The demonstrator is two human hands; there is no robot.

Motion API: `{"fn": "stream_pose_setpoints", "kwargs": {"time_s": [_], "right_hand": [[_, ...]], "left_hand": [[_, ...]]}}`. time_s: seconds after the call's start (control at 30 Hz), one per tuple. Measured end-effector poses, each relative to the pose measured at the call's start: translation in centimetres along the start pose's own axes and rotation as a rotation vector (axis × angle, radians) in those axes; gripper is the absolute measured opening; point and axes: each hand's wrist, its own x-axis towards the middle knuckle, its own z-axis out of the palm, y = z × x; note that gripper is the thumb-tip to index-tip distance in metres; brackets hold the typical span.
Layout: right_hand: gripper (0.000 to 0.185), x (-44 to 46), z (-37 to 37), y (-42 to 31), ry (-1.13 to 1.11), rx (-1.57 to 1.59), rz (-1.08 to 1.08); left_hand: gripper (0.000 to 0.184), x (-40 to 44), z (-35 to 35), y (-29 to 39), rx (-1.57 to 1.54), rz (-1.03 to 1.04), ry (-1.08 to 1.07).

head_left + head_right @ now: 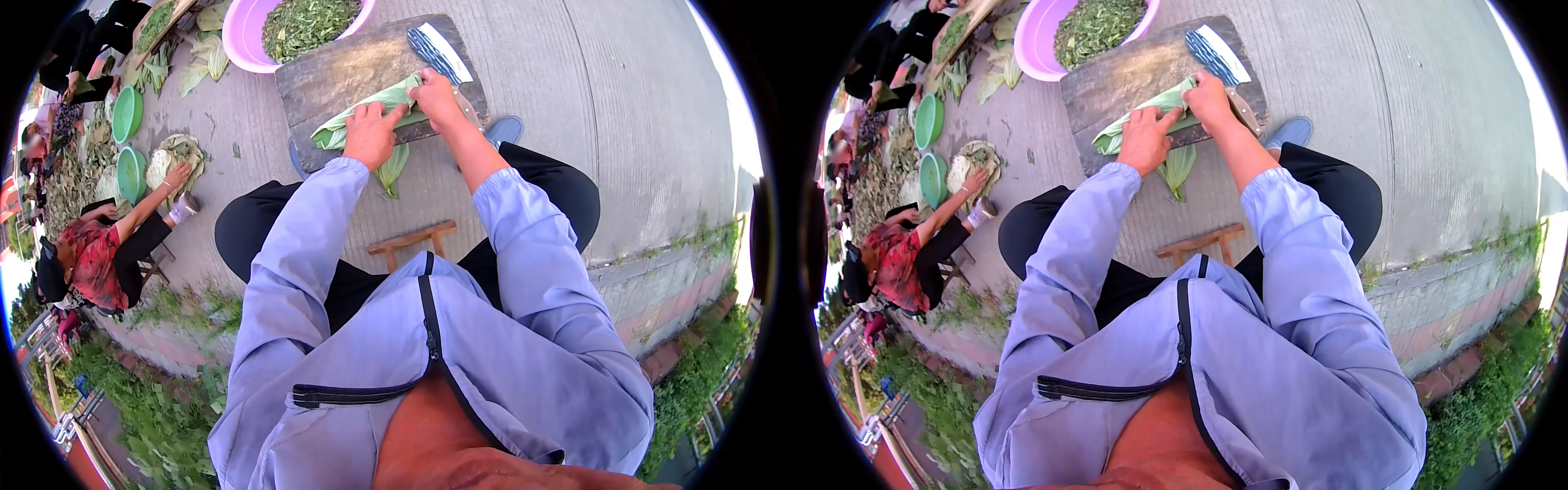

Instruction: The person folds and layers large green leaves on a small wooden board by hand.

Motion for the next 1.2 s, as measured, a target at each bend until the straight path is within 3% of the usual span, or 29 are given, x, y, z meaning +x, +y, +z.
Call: {"fn": "stream_pose_setpoints", "kwargs": {"time_s": [0.07, 0.17, 0.37, 0.57, 0.77, 0.97, 1.07, 1.2], "right_hand": [[0.032, 2.1, 0.1, 2.7, 0.095, -0.271, -0.101], [0.033, 0.3, -0.8, -1.9, 0.117, -0.546, -0.126], [0.029, -0.8, -0.8, -4.3, 0.147, -0.659, -0.246], [0.023, -1.8, -0.2, -6.3, 0.122, -0.663, -0.624], [0.022, -2.5, -0.2, -3.5, -0.180, -0.843, -0.321], [0.028, -3.2, -0.7, -2.7, -0.164, -0.793, -0.439], [0.029, -2.8, -0.8, -2.0, -0.168, -0.774, -0.435], [0.025, -2.9, -1.0, -2.1, -0.200, -0.780, -0.487]], "left_hand": [[0.066, -0.1, 0.3, -0.2, -0.030, 0.008, 0.025], [0.067, 0.0, -0.1, -0.1, -0.059, -0.025, 0.000], [0.063, 0.1, 0.1, 0.2, 0.013, -0.027, -0.009], [0.057, 0.3, 0.4, 0.5, 0.061, -0.036, -0.010], [0.053, -0.3, 1.0, 0.0, 0.039, -0.018, 0.050], [0.039, -0.7, 2.3, -2.6, -0.413, -0.035, 0.199], [0.032, -0.7, 2.6, -3.9, -0.439, -0.205, 0.399], [0.030, -0.7, 2.4, -5.1, -0.255, -0.248, 0.401]]}}
